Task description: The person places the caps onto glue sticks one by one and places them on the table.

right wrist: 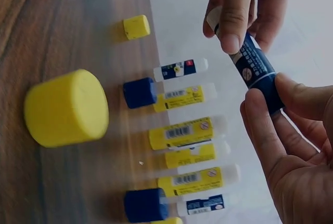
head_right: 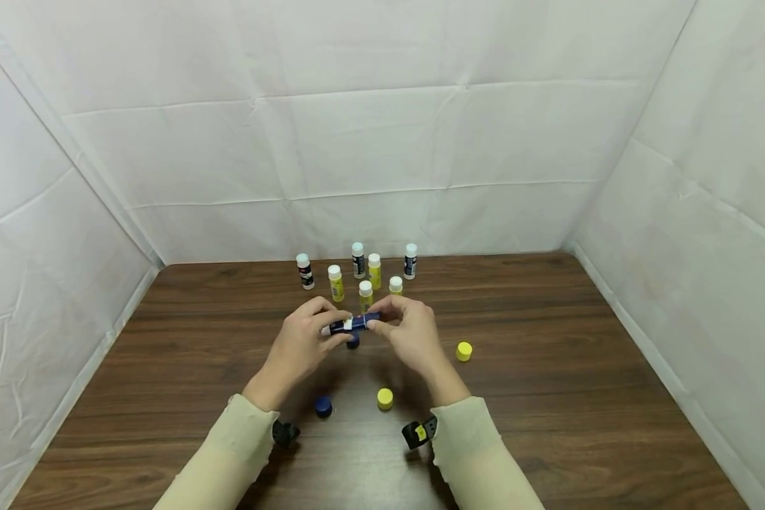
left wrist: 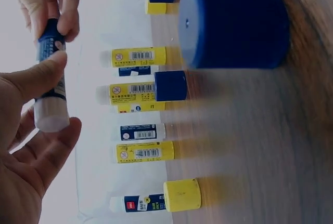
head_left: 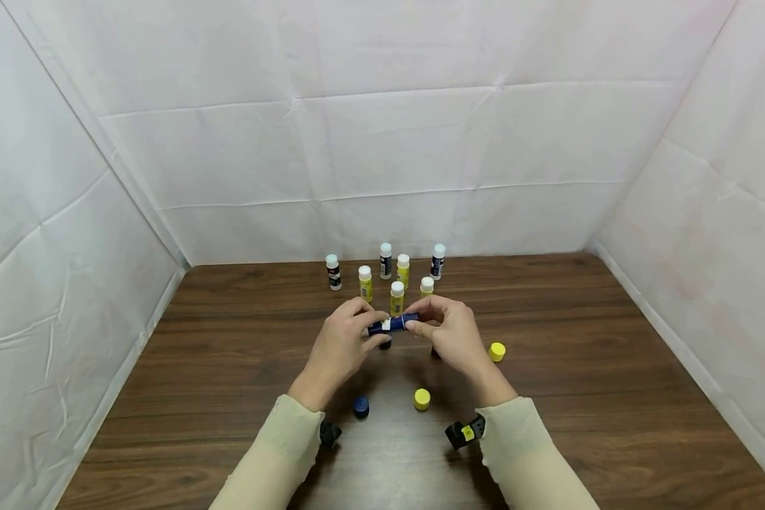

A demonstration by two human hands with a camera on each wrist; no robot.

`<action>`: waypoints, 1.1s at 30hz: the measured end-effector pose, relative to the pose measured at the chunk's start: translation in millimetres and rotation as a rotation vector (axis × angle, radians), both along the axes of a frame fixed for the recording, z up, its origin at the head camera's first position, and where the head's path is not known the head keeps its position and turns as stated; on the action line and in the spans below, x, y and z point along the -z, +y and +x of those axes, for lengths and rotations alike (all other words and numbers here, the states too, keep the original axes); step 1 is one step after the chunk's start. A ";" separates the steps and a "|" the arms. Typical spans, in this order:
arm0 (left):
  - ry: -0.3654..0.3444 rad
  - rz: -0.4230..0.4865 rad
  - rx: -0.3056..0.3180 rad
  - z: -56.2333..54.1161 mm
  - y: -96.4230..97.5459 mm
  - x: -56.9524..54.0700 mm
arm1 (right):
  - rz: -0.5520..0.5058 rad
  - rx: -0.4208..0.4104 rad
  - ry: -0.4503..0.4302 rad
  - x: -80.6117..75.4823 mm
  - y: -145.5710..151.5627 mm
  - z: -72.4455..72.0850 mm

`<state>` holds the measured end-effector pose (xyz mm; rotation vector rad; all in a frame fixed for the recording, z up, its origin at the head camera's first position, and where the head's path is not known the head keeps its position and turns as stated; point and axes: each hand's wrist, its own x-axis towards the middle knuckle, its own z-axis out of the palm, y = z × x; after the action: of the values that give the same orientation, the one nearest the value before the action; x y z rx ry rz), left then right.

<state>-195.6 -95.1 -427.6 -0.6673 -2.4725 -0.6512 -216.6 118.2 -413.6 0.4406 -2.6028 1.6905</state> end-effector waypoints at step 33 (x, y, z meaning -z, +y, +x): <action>-0.141 -0.251 -0.249 -0.3 -10.7 3.3 | 0.621 0.061 0.126 -31.9 159.2 -66.9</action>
<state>-195.9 -105.7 -430.9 -0.4018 -2.7376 -0.3055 -283.5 277.4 -381.7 0.4407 -2.9548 0.7719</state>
